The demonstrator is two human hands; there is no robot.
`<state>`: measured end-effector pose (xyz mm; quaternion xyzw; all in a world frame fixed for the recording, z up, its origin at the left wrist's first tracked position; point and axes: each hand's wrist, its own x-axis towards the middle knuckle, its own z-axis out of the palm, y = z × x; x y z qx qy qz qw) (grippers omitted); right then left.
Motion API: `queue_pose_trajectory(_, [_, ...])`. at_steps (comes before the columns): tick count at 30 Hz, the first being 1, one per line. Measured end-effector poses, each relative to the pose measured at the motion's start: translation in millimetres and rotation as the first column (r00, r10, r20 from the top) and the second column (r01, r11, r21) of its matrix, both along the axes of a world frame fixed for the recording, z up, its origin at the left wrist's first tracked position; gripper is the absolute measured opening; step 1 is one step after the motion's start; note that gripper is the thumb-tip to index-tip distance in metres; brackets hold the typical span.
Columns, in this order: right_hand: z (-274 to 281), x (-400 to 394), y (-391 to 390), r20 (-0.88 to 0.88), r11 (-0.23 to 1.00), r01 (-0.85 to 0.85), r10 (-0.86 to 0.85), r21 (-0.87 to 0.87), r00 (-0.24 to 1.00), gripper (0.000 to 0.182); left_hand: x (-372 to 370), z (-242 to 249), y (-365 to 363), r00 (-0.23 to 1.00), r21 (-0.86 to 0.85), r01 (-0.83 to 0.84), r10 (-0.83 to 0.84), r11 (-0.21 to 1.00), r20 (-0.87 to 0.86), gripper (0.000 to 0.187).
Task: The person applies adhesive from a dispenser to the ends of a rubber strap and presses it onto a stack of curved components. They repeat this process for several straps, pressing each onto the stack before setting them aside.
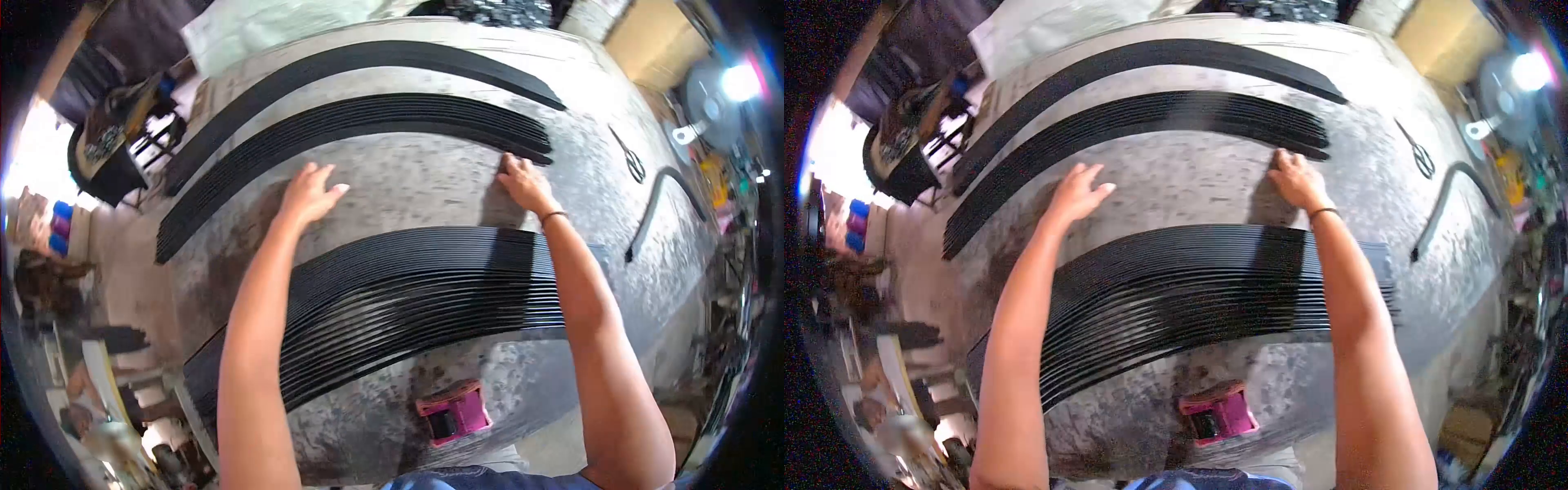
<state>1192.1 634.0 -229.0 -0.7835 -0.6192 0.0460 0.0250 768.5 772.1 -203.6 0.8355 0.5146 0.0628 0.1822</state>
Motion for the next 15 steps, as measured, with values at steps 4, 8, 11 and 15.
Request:
queue_pose_trajectory(4, [4.4, -2.1, -2.9, -0.076, 0.999, 0.045, -0.044, 0.010, 0.996, 0.063, 136.6, -1.7, -9.1, 0.980, -0.040, 0.195, -0.196, 0.980, -0.038, 0.067])
queue_pose_trajectory(8, [-1.6, 3.1, -1.7, -0.125, 0.998, 0.028, -0.020, 0.059, 0.992, 0.067, 197.6, -5.9, -25.7, 0.981, 0.047, 0.169, -0.164, 0.984, -0.100, 0.069])
queue_pose_trajectory(11, [-7.7, 5.4, -1.1, -0.101, 0.997, 0.024, -0.017, 0.069, 0.995, 0.068, 212.1, 0.0, -27.7, 0.985, 0.004, 0.044, -0.043, 0.999, -0.164, 0.072])
queue_pose_trajectory(15, [-3.2, 2.3, -1.3, -0.113, 0.998, 0.042, -0.036, 0.054, 0.993, 0.070, 217.0, 2.4, -28.5, 0.978, 0.010, 0.025, -0.022, 1.000, -0.207, 0.073])
